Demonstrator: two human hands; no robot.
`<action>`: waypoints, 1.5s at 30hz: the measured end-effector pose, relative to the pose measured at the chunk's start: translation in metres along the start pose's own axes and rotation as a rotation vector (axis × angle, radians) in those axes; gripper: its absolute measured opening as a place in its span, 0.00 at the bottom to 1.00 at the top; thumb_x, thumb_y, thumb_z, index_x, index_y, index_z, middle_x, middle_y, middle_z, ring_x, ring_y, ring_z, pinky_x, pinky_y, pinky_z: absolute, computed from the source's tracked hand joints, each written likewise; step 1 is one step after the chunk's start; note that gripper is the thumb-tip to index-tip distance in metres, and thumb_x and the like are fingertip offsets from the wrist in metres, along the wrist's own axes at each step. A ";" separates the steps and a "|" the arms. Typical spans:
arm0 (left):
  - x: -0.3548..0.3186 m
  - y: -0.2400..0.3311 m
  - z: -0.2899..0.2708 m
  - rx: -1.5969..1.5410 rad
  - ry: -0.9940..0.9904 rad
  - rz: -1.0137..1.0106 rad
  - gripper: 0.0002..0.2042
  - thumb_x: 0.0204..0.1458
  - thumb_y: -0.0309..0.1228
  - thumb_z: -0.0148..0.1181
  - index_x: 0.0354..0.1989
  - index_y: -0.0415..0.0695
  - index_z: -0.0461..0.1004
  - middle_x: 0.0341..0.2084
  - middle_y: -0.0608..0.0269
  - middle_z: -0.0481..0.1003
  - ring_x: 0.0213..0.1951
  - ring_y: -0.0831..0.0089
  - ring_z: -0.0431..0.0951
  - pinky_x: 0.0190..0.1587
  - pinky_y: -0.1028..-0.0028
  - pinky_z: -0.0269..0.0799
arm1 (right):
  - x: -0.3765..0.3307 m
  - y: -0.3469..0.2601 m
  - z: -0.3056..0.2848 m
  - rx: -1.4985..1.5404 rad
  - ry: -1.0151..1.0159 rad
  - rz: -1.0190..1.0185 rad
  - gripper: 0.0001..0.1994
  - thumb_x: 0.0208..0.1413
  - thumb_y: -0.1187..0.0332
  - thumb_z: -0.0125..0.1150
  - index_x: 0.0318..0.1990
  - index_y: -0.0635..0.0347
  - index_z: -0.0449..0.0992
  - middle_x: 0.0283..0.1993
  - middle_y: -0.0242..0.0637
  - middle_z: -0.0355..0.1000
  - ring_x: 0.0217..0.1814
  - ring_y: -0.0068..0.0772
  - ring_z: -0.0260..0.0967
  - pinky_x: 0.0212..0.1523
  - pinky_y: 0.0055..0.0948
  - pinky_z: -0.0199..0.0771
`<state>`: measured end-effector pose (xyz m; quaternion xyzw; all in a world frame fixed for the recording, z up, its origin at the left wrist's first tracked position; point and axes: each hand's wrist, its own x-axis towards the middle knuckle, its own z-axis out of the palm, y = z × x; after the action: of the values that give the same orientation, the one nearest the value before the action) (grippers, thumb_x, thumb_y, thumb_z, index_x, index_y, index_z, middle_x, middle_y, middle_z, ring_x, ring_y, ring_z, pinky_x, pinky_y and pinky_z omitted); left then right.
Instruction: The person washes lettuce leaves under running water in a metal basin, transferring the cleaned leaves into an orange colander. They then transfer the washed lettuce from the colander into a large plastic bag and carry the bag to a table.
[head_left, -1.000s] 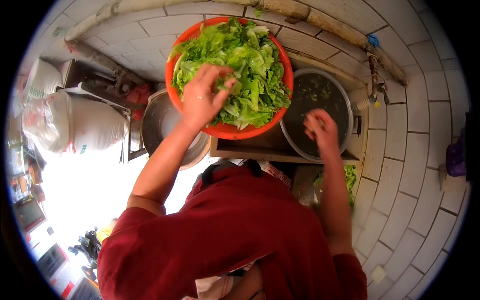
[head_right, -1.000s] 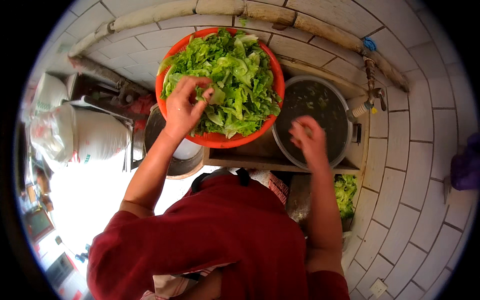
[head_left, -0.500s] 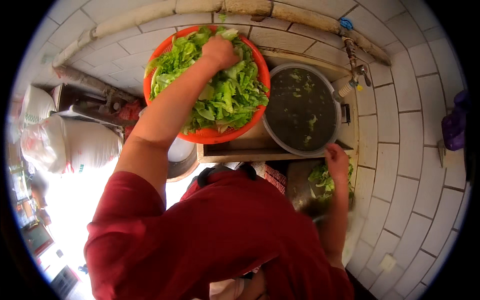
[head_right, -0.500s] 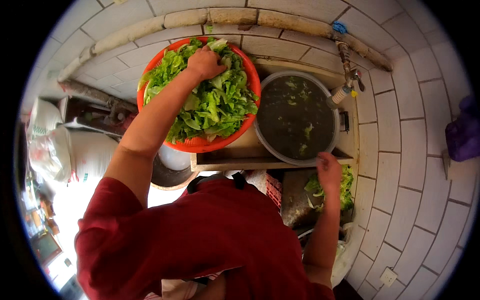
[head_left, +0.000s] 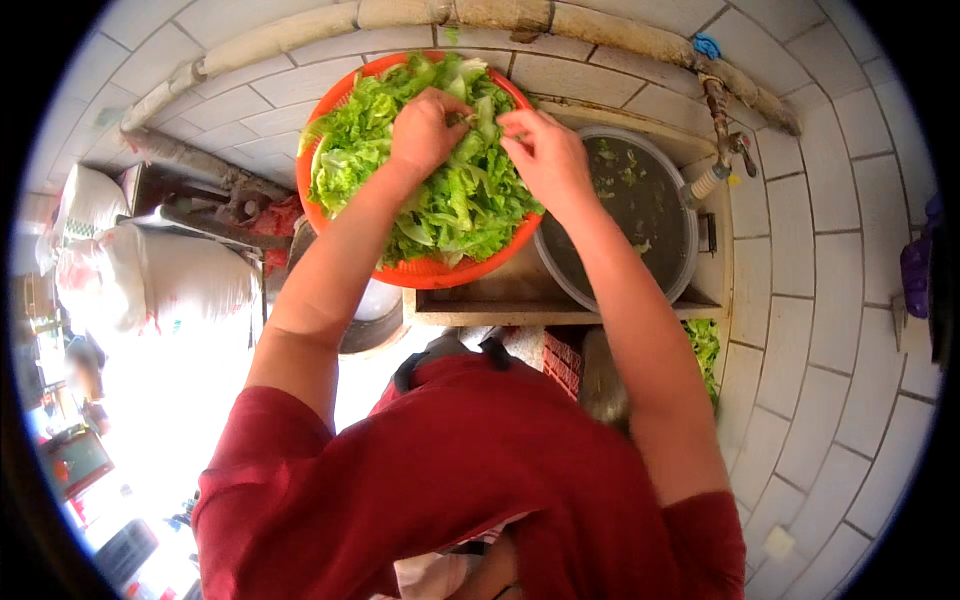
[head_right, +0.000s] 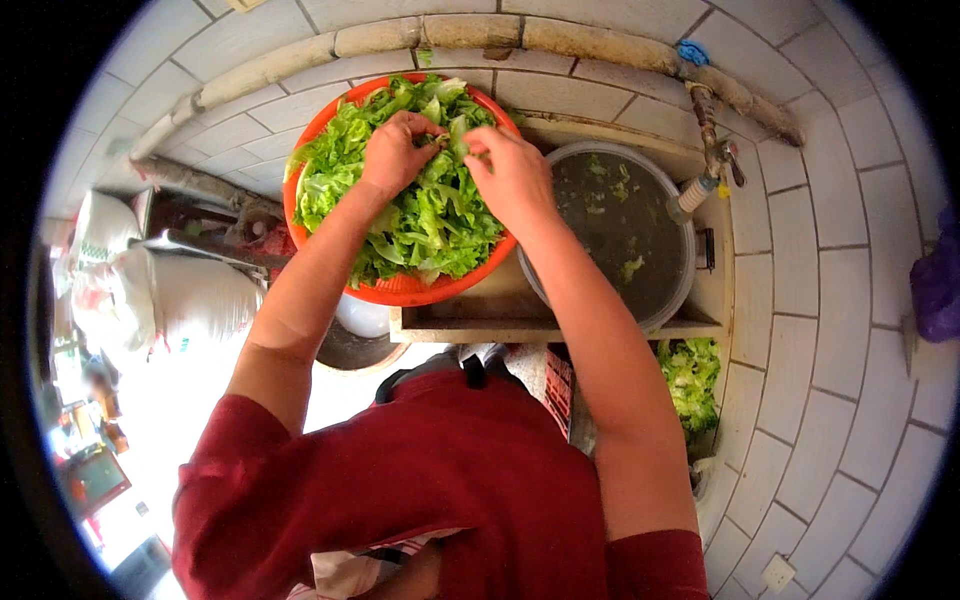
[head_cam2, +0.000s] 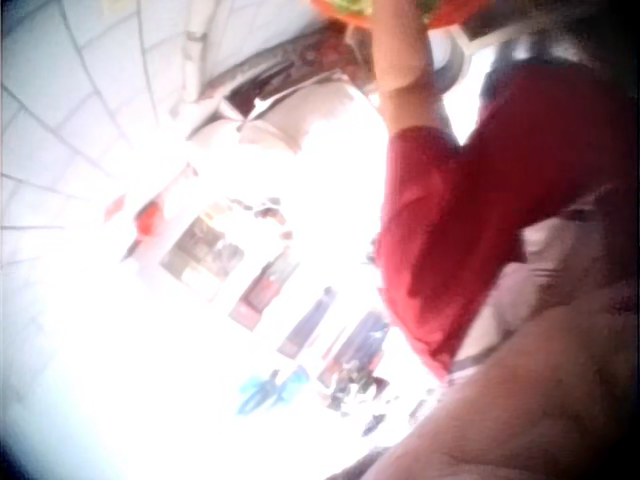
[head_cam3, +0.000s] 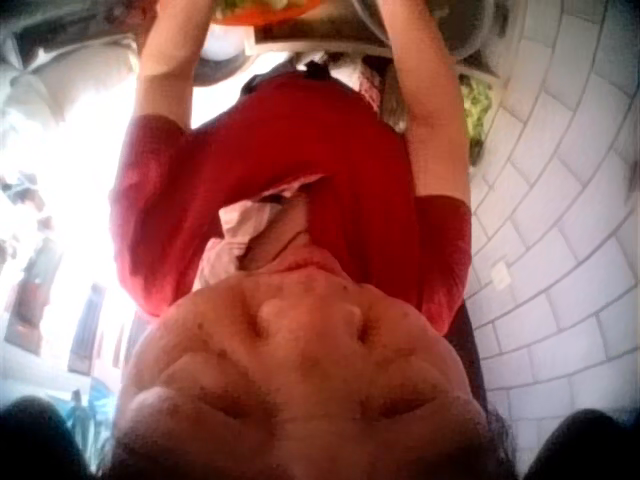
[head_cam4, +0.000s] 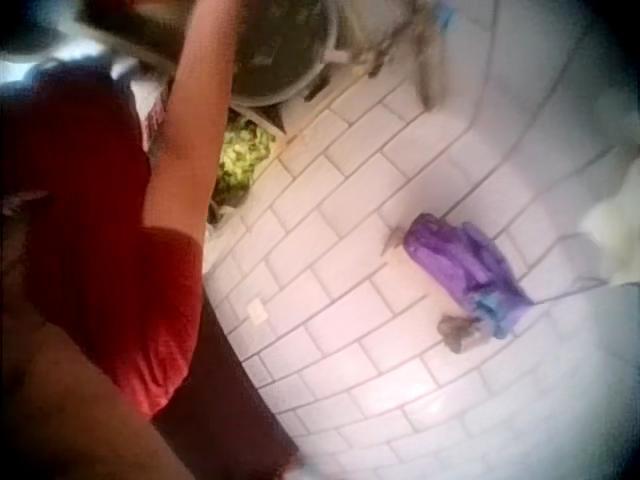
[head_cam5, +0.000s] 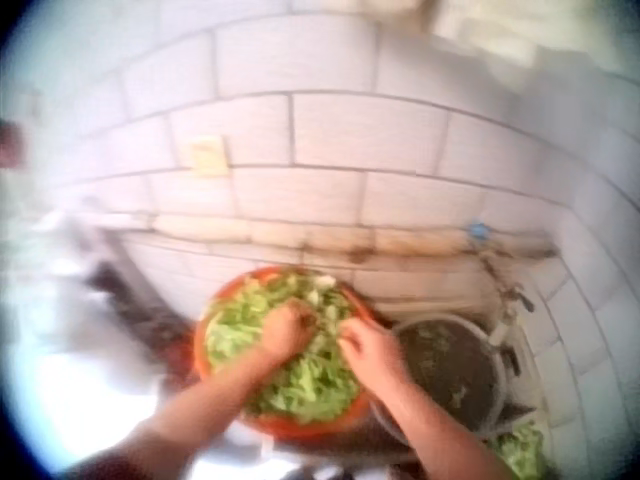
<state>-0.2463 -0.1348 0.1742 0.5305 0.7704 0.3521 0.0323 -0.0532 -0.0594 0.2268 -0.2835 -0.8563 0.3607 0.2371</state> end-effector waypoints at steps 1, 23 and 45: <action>-0.001 0.001 0.001 -0.014 0.023 0.007 0.10 0.41 0.29 0.70 0.35 0.48 0.83 0.37 0.58 0.78 0.37 0.61 0.80 0.41 0.66 0.76 | 0.011 0.002 0.011 -0.063 0.013 -0.038 0.12 0.55 0.73 0.63 0.47 0.57 0.75 0.42 0.38 0.77 0.43 0.35 0.77 0.42 0.32 0.76; -0.011 0.011 0.003 -0.014 0.019 -0.127 0.11 0.42 0.34 0.66 0.36 0.51 0.80 0.36 0.60 0.76 0.40 0.59 0.78 0.44 0.63 0.74 | 0.098 0.068 0.043 0.421 -0.267 0.553 0.18 0.60 0.57 0.62 0.47 0.64 0.75 0.41 0.36 0.74 0.41 0.27 0.72 0.39 0.29 0.72; -0.007 0.010 0.015 0.074 0.020 -0.128 0.08 0.46 0.33 0.67 0.36 0.49 0.81 0.34 0.59 0.75 0.39 0.58 0.78 0.42 0.63 0.74 | 0.054 0.046 0.052 0.105 -0.008 0.129 0.10 0.52 0.70 0.70 0.41 0.59 0.79 0.36 0.34 0.73 0.36 0.27 0.73 0.37 0.27 0.73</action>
<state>-0.2292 -0.1314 0.1660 0.4773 0.8156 0.3258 0.0274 -0.1100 -0.0220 0.1703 -0.3238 -0.8171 0.4207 0.2247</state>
